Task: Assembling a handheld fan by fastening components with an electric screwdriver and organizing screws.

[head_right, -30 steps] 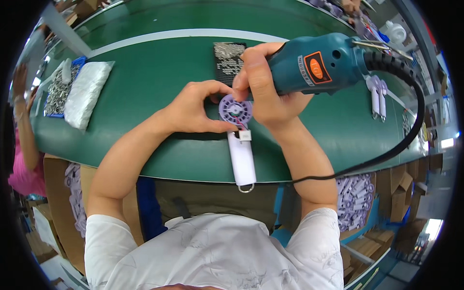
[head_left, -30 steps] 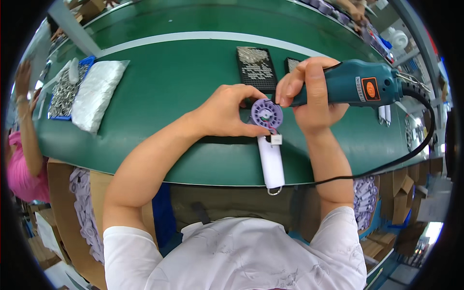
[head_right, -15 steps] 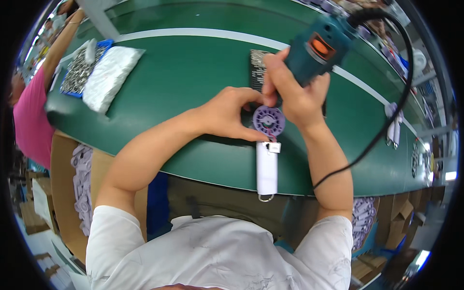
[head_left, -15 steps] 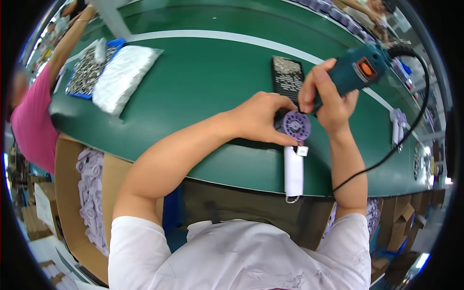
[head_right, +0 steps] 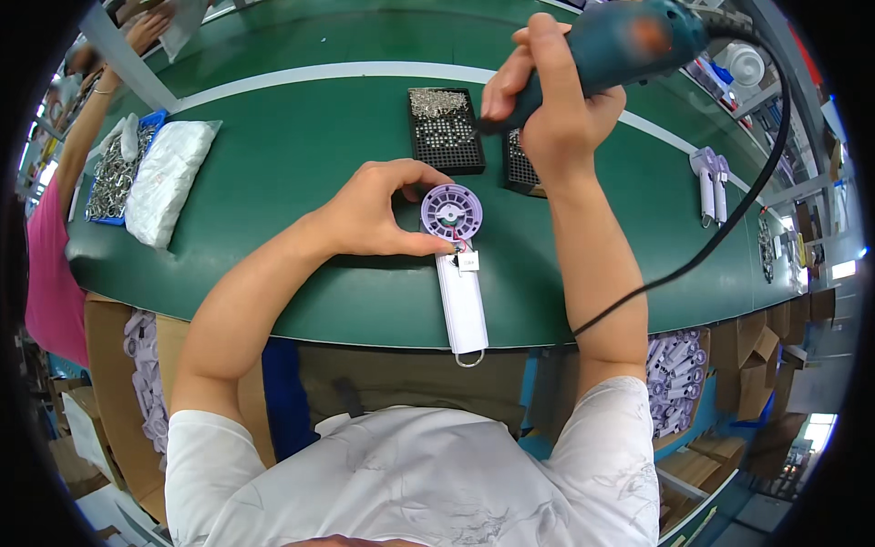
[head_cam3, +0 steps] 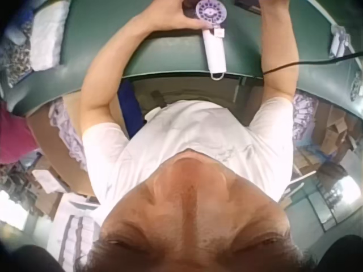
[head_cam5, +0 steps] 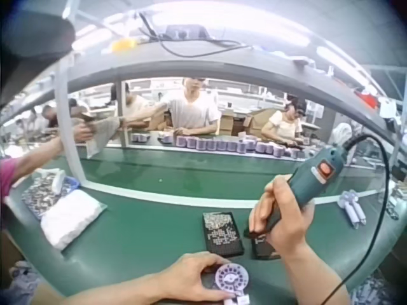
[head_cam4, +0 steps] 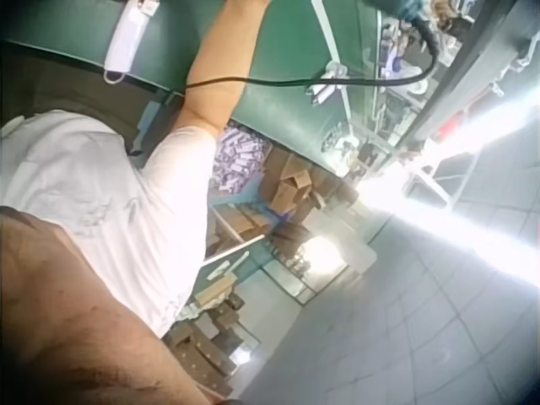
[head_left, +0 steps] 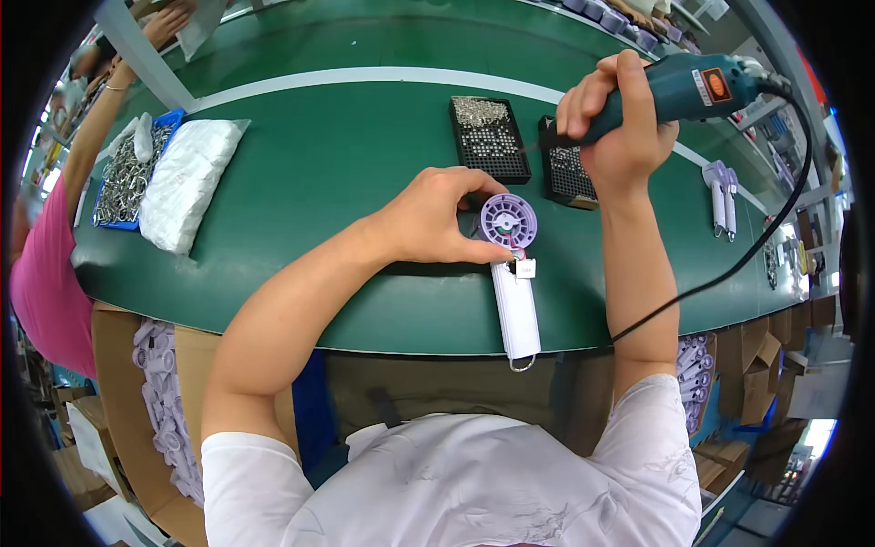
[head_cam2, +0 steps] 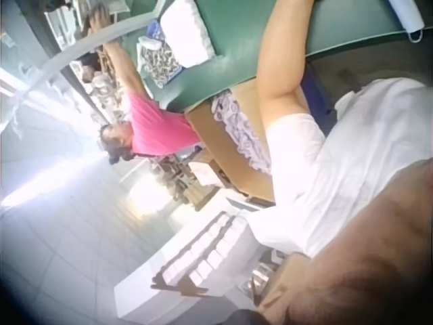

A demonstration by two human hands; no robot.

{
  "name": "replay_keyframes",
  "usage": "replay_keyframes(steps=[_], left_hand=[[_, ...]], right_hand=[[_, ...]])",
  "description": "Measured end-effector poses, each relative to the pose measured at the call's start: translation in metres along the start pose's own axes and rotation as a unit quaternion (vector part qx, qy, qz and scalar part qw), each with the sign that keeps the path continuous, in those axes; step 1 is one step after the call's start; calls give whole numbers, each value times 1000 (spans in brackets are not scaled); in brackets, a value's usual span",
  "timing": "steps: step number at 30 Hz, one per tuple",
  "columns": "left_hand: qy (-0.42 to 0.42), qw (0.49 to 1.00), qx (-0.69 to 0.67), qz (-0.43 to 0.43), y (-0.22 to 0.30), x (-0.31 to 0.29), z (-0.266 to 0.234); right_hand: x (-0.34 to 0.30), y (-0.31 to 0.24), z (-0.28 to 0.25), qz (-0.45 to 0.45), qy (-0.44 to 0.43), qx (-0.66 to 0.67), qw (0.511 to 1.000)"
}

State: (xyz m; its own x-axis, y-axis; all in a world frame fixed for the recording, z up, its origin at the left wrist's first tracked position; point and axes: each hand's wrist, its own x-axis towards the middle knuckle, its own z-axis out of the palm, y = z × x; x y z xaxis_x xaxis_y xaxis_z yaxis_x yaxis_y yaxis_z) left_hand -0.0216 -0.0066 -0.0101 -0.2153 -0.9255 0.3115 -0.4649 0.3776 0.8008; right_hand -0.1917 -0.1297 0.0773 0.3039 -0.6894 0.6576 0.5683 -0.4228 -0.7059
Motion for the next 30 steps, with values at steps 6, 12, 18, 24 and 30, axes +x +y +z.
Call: replay_keyframes(steps=[6, 12, 18, 24, 30], left_hand=[[5, 1000, -2, 15, -4, 0, 1], [7, 1000, -7, 22, -6, -1, 1], [12, 1000, 0, 29, -6, -1, 2], [11, 999, 4, 30, -5, -1, 2], [9, 1000, -4, 26, -5, 0, 1]], right_hand=[[-1, 43, -17, 19, 126, -30, 991], [-3, 55, -12, 35, 93, -49, 994], [-4, 61, -16, 41, 80, -63, 994], [-4, 63, -16, 42, 80, -64, 994], [-5, 62, -10, 44, 41, -107, 992]])
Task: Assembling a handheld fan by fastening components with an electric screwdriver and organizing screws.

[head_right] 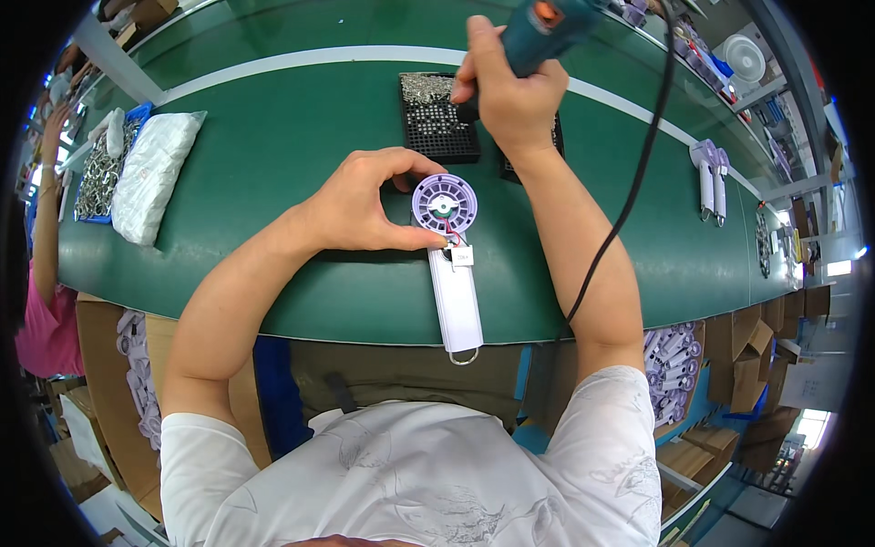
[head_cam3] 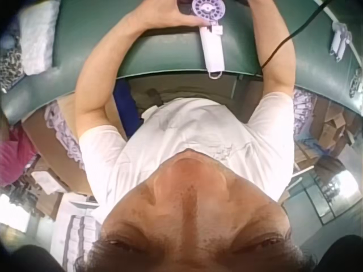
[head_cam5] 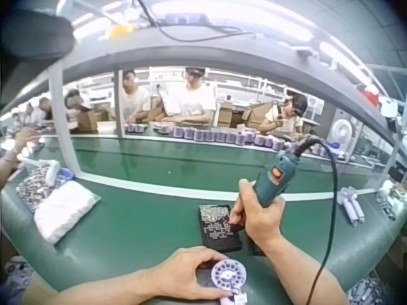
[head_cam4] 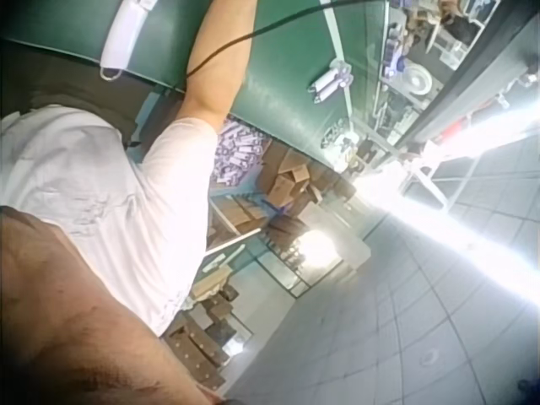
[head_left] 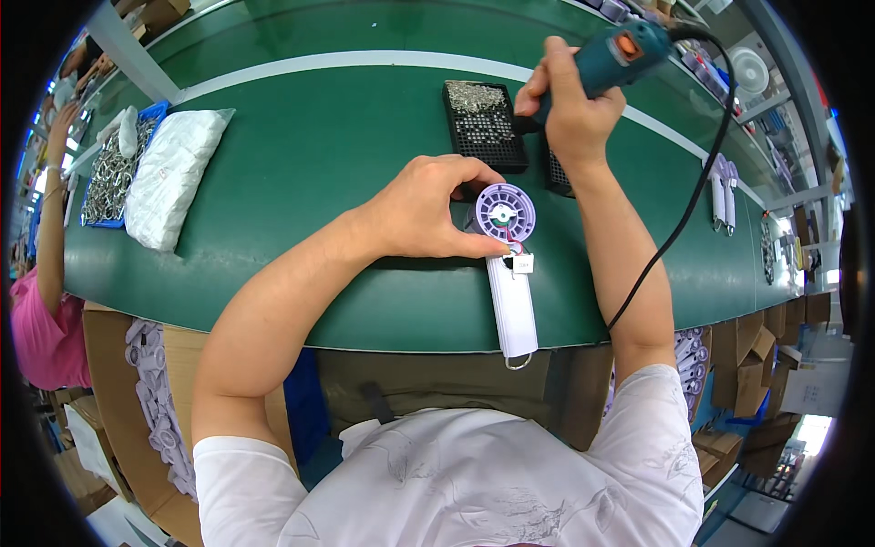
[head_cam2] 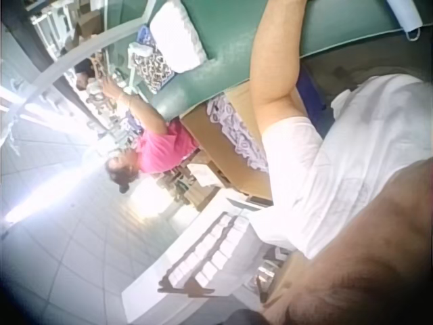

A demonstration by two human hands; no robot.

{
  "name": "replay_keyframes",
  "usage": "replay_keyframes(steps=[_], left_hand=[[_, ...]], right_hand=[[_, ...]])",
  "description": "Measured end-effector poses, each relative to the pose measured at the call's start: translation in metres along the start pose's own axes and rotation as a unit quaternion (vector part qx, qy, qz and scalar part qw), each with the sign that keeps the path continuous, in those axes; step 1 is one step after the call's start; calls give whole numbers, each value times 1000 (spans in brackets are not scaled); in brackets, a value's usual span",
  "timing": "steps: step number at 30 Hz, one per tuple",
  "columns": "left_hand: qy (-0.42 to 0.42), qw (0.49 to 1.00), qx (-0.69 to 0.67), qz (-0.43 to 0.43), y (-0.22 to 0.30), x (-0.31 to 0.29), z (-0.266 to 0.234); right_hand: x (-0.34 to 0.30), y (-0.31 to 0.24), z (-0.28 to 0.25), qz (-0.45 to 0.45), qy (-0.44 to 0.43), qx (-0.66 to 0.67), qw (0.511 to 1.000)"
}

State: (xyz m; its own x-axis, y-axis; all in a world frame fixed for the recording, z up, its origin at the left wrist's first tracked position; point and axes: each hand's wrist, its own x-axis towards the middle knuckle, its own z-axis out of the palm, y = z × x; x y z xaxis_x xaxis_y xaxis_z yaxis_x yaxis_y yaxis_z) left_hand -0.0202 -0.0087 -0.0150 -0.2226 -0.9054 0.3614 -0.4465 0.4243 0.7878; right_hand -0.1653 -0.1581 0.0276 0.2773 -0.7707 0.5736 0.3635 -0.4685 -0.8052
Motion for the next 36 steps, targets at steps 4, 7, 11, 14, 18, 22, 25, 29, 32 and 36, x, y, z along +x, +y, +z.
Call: replay_keyframes(steps=[4, 7, 11, 14, 18, 22, 25, 29, 32, 36], left_hand=[[0, 1000, 7, 1, 2, 0, -2], [-5, 1000, 8, -5, 3, 1, -2], [1, 1000, 4, 1, 2, 0, -1], [3, 999, 39, 6, 5, -2, -7], [22, 998, 61, -24, 5, -3, -12], [29, 997, 62, -35, 6, -1, -12], [25, 997, 63, -38, 6, -2, -12], [29, 997, 62, -31, 7, -1, -11], [27, 997, 62, -35, 7, -1, -12], [24, 997, 62, -36, 9, -1, -14]], right_hand=[[-4, -2, 13, -3, -21, -48, 999], [-5, -5, 14, -7, -19, -61, 998], [-3, -7, 8, 4, 30, 11, 999], [4, -24, 2, -10, 51, 66, 996], [3, -56, -5, -7, 9, 117, 993], [-5, -78, -10, 16, -78, 143, 986], [-14, -81, -6, 25, -141, 144, 979], [-20, -83, -3, 24, -162, 117, 980], [-21, -86, 3, 57, -132, 149, 978], [-21, -83, 4, 68, -142, 135, 978]])
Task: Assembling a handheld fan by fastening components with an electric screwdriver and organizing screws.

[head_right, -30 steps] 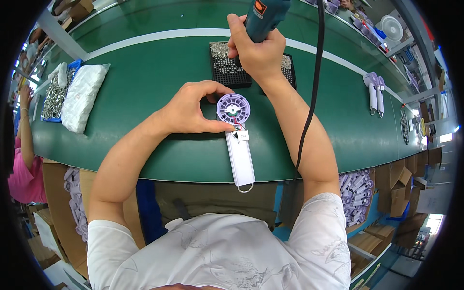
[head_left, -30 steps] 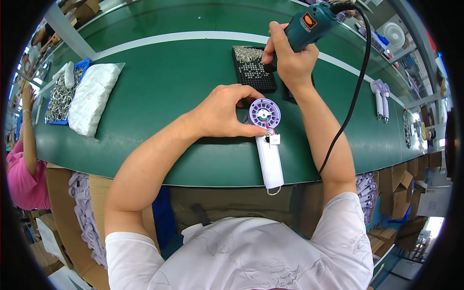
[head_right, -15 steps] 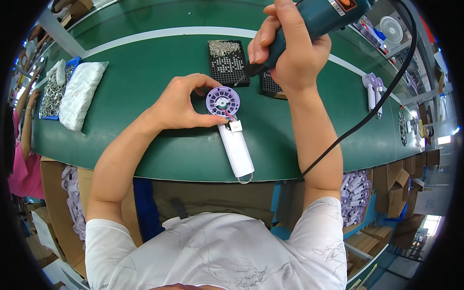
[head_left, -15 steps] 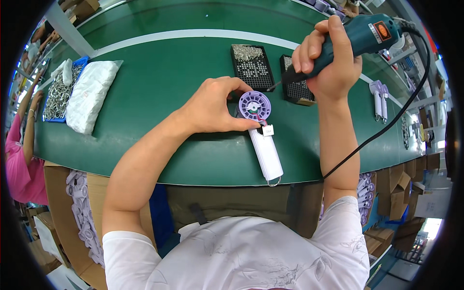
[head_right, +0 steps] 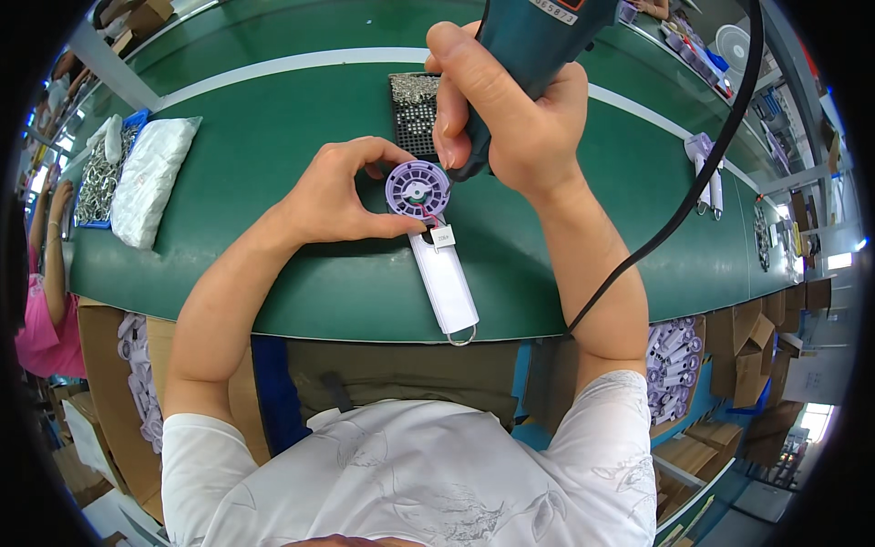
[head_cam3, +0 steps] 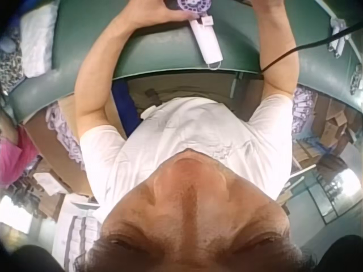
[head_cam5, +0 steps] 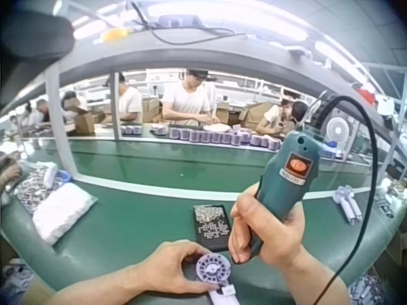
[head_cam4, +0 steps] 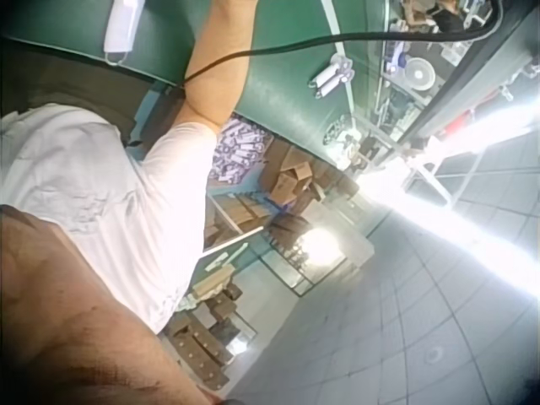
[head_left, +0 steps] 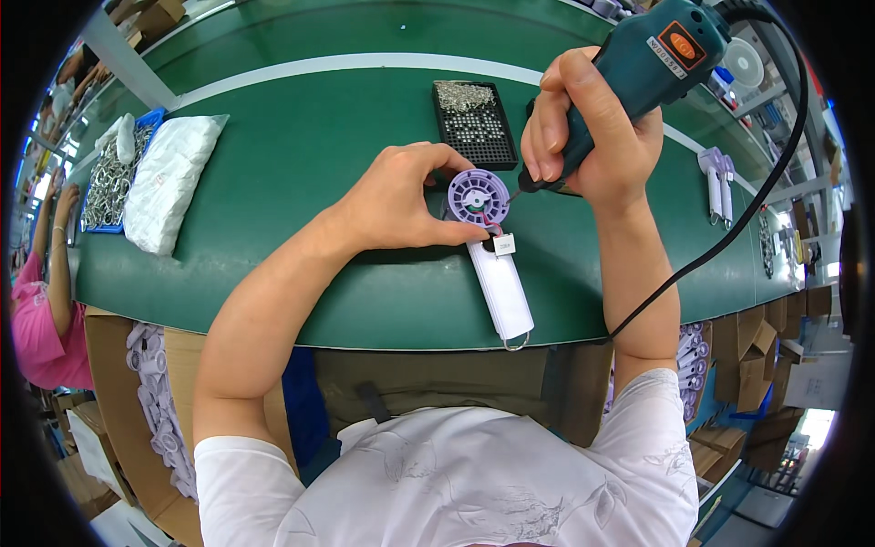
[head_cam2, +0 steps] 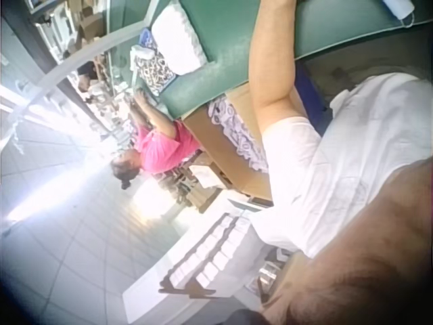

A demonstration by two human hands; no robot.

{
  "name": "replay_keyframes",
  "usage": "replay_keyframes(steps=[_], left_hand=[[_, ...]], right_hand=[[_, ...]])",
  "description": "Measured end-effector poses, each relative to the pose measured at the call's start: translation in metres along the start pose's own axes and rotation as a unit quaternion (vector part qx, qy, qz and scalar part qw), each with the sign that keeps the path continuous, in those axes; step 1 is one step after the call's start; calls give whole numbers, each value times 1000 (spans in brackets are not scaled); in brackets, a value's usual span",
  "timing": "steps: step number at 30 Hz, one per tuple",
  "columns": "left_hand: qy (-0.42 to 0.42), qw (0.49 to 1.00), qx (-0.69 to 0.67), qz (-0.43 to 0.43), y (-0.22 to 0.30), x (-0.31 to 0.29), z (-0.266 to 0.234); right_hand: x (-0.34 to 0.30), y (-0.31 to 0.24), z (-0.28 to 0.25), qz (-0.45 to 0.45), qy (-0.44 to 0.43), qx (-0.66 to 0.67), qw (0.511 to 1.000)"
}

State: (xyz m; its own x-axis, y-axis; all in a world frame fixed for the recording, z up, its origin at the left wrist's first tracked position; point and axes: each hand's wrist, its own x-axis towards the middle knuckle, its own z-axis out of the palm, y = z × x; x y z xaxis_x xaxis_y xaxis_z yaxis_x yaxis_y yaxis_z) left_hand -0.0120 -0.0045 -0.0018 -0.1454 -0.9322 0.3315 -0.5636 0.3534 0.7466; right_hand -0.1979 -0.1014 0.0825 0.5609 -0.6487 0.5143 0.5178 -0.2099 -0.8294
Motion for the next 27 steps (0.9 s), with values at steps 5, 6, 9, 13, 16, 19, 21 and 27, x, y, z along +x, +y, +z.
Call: replay_keyframes(steps=[5, 6, 9, 13, 16, 19, 21, 27], left_hand=[[-5, 1000, 2, -11, 4, -1, 1], [-10, 1000, 0, -17, 6, 1, 2], [-3, 1000, -12, -14, 4, -3, 1], [-2, 999, -25, -24, 7, 0, 6], [-9, 999, -30, -40, 9, 4, 7], [-5, 999, -28, -36, 2, 1, 2], [3, 999, -30, -17, -2, -3, -3], [-11, 999, -16, 35, -4, 6, 4]], right_hand=[[-10, 3, 3, 45, -7, -30, 998], [-15, 5, 4, 85, -3, -56, 995], [-19, 6, 7, 66, -67, -95, 991], [-24, 7, 0, 47, -55, -73, 995], [-23, 6, -8, 49, -57, -60, 995], [-19, 12, -1, 88, -34, -46, 994], [-18, 19, 1, 92, -28, -61, 994], [-28, 18, -13, 61, -5, 8, 998]])
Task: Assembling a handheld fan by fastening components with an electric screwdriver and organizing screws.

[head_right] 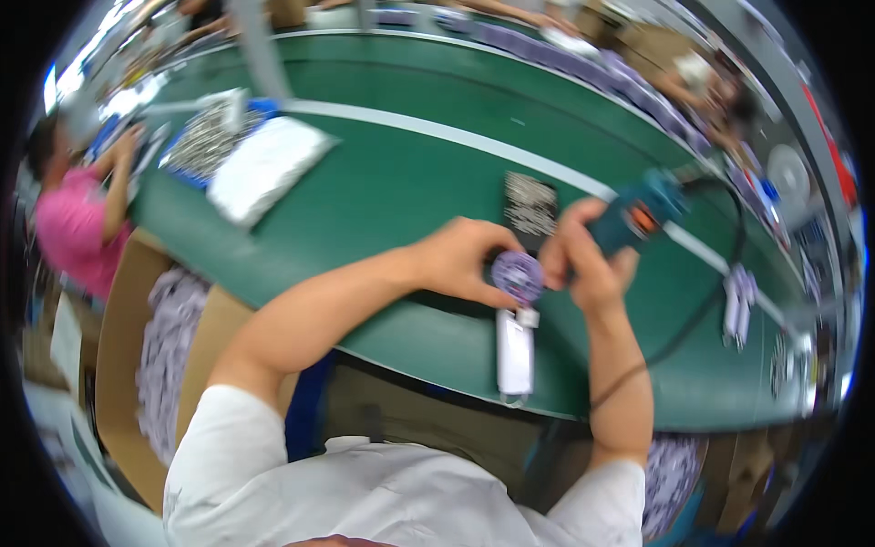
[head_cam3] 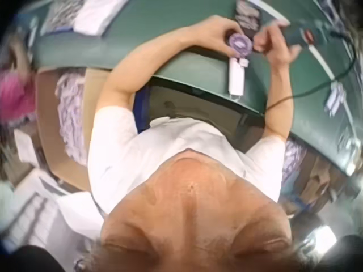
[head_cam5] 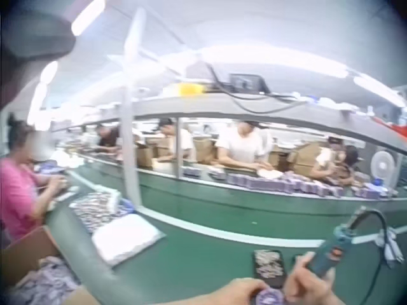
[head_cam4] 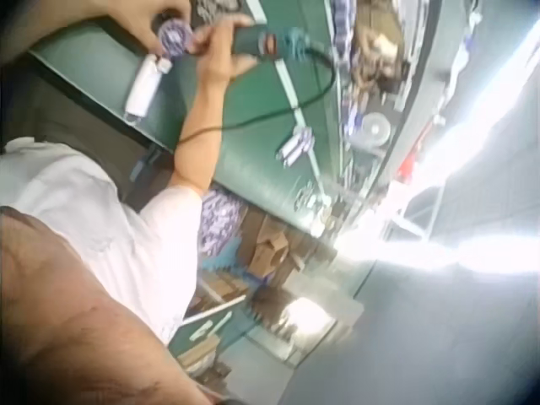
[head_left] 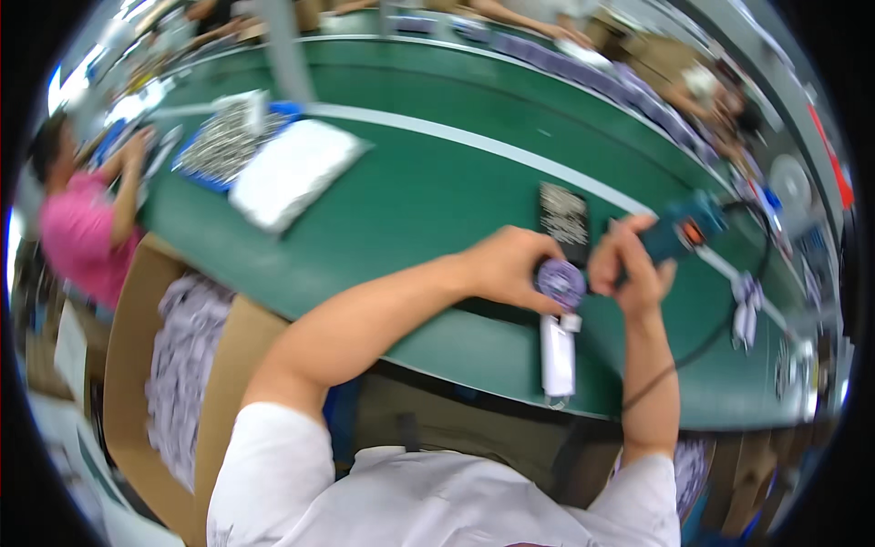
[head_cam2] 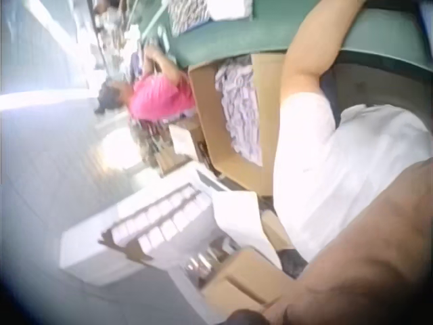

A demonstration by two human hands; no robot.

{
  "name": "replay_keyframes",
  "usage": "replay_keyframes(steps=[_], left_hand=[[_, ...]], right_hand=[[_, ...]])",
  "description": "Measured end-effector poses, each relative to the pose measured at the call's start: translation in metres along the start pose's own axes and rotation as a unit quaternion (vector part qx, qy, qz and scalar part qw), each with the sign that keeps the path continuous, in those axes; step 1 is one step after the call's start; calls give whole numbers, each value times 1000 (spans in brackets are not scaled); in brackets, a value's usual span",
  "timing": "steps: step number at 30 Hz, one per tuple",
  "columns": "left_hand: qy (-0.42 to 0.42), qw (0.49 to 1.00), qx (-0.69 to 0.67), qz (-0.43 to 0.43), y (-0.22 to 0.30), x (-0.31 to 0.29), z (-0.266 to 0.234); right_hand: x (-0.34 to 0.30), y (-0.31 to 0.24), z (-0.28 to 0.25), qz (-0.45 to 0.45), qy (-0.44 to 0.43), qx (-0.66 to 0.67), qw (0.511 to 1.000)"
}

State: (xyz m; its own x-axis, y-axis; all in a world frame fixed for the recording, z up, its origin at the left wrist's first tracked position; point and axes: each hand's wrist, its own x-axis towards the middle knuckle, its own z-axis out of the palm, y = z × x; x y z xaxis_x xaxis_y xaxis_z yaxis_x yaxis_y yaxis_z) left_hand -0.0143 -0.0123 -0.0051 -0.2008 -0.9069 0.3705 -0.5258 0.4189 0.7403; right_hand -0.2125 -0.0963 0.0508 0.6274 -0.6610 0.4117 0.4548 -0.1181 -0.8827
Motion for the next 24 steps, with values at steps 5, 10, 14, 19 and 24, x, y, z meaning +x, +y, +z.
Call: replay_keyframes(steps=[5, 10, 14, 19, 24], left_hand=[[1, 999, -34, -18, -5, -9, 5], [24, 999, -32, -29, -2, -24, 3], [21, 1000, -5, -14, -3, -17, 0], [49, 998, 32, 29, -11, -14, 1], [87, 995, 35, 34, -8, -17, -2]], right_hand=[[-6, -1, -1, -79, -70, -18, 994], [-33, -59, 11, -84, -112, -123, 982], [-60, -64, 10, -153, -147, -592, 777], [-107, -40, 25, 38, -78, -637, 766], [-120, -33, 27, 86, -79, -620, 776]])
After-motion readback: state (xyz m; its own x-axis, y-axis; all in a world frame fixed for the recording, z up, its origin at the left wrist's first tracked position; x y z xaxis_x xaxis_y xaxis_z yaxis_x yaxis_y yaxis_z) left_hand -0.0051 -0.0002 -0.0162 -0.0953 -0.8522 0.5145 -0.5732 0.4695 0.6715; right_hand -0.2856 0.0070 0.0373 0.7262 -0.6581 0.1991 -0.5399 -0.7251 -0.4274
